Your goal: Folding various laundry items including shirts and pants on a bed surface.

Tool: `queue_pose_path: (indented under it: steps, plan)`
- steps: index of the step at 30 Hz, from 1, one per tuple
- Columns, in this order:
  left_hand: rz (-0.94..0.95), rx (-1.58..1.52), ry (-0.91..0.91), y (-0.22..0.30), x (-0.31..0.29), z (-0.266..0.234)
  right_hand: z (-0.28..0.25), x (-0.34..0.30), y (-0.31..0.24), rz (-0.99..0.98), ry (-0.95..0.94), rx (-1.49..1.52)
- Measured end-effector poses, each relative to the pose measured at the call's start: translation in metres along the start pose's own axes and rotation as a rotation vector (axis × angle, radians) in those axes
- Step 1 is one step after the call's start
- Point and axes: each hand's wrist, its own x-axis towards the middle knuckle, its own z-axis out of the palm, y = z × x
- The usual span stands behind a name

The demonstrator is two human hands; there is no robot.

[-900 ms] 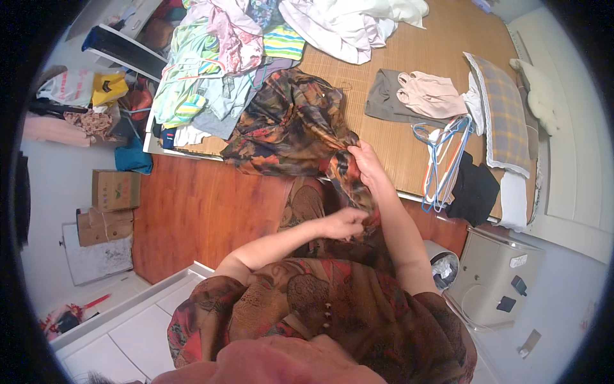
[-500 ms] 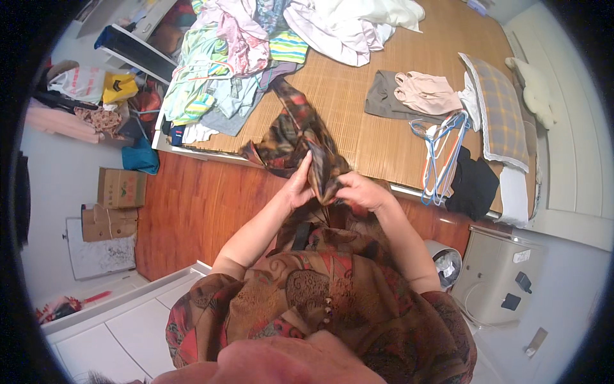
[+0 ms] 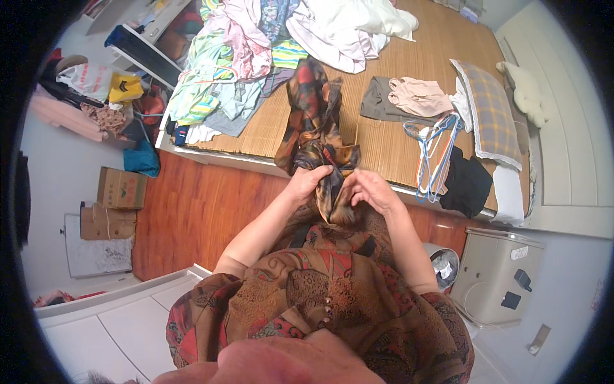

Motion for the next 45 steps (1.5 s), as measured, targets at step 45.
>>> queue_pose_path:
  steps: [45]
  plan:
    - [1.016, 1.321, 0.38, 0.067, 0.007, -0.011, 0.076, -0.067, -0.07, -0.577, 0.248, -1.145]
